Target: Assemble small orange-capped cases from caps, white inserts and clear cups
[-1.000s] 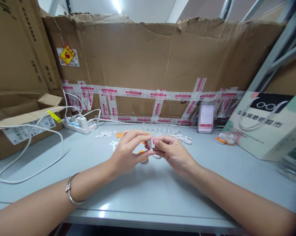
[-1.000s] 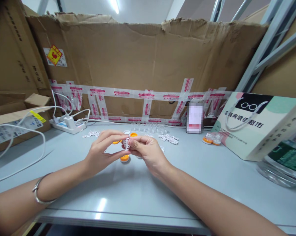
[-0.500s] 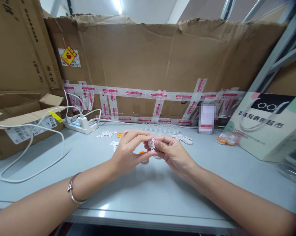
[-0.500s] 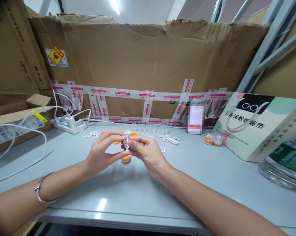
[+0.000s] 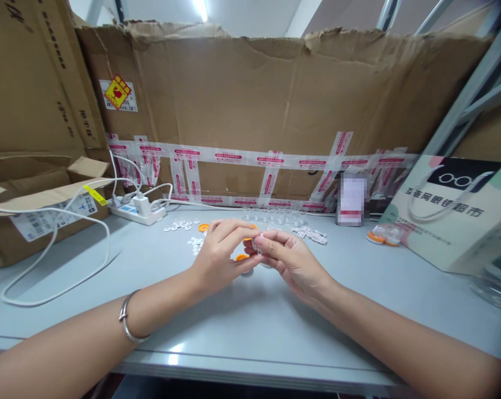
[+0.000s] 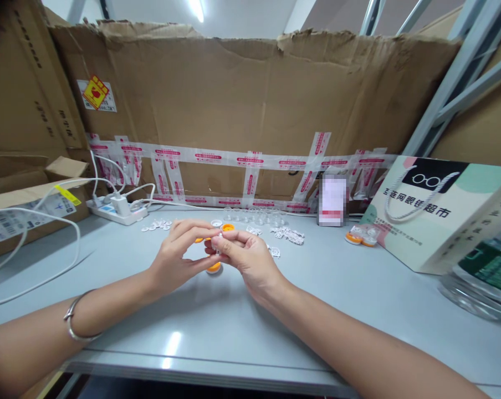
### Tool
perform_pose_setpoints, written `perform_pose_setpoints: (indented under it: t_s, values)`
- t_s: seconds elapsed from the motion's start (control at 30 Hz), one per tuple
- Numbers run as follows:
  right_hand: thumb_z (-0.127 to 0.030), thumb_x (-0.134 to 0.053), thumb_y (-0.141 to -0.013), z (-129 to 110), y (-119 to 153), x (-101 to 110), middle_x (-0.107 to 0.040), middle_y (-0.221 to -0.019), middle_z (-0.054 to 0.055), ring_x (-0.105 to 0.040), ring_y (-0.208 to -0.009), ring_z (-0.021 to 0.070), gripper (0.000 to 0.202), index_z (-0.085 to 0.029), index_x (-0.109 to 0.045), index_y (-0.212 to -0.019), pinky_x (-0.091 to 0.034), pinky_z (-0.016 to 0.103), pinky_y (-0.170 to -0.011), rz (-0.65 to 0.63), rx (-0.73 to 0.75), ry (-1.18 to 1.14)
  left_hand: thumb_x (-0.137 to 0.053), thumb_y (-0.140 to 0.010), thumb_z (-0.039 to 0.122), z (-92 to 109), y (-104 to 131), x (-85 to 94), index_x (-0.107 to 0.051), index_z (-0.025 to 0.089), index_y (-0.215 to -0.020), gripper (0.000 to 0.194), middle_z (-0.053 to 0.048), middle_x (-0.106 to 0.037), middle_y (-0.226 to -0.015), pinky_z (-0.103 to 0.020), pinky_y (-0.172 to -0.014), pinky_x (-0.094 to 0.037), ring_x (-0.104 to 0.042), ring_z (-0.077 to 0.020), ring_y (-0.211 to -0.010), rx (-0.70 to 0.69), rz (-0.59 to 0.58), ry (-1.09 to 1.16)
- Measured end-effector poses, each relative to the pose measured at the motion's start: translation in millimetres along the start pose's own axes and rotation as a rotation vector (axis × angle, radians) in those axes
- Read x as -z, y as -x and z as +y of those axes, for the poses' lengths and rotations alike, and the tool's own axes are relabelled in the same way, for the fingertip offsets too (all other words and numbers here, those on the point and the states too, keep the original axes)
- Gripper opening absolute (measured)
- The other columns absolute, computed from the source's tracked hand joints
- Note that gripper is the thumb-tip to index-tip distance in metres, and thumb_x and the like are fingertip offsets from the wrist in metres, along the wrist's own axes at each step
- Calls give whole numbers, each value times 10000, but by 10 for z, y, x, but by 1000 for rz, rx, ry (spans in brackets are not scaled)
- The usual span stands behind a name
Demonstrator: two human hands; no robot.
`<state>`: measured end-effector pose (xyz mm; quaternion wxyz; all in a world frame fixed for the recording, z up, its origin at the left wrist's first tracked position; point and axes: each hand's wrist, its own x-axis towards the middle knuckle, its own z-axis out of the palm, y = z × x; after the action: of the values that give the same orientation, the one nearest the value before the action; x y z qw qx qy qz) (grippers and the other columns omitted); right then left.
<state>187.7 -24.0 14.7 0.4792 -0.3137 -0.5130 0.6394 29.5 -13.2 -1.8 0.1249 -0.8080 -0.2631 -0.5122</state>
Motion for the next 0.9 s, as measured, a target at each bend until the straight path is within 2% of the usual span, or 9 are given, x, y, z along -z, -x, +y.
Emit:
perform_pose_setpoints:
  t_s: [0.13,0.3,0.37,0.47,0.53,0.6,0.7,0.9]
  values:
    - [-352,-751,-642,-5,6,-14,-694,-732,34,-652,-764,169,208,-183,-668,-730,-499,292,-704,3,9,19,-685,-748,256,2,5,-8,-569,204,-994,277,-41,-652,-927,-320,-761,-397,-607,-183,-872,10,-1,22]
    - [-354,-745,-653,19,-73,72,-701,-807,34,-648,-834,167,244,-190,-661,-813,-478,293,-776,24,14,17,-663,-757,356,-119,-53,63,-536,198,-1103,401,-79,-621,-1011,-336,-797,-436,-576,-203,-933,68,-136,147]
    - [-360,-751,-640,38,-131,138,-694,-831,29,-636,-808,149,267,-188,-661,-823,-464,284,-778,79,31,37,-593,-806,370,-201,-82,98,-545,195,-1092,339,-75,-619,-994,-334,-792,-447,-573,-199,-917,131,-250,201]
    - [-372,-760,-618,69,-204,224,-680,-825,23,-613,-750,135,296,-183,-661,-824,-452,266,-706,135,48,73,-560,-806,417,-316,-74,111,-583,193,-1000,297,-50,-624,-921,-301,-726,-460,-583,-183,-834,229,-518,231]
    - [-375,-763,-608,90,-232,254,-675,-815,26,-605,-733,136,318,-177,-657,-832,-444,261,-669,132,28,89,-635,-710,492,-374,-27,94,-583,185,-995,423,-55,-621,-911,-287,-675,-463,-586,-189,-796,283,-671,219]
    - [-368,-773,-590,113,-243,264,-675,-805,25,-602,-726,134,332,-176,-652,-833,-445,262,-669,134,8,94,-690,-614,541,-411,30,69,-571,174,-1015,556,-62,-619,-901,-278,-630,-458,-585,-193,-760,321,-766,224]
    - [-341,-785,-569,150,-254,264,-674,-815,17,-607,-754,131,339,-182,-646,-835,-458,278,-734,121,13,110,-702,-581,554,-434,89,37,-554,169,-1005,592,-54,-610,-869,-261,-580,-438,-570,-180,-708,356,-797,258]
    - [-324,-737,-634,227,-275,268,-684,-838,12,-623,-776,150,233,-194,-658,-810,-475,300,-721,34,89,372,-667,-660,446,-420,94,-32,-521,181,-821,343,-3,-561,-774,-237,-558,-393,-511,-147,-661,385,-807,247]
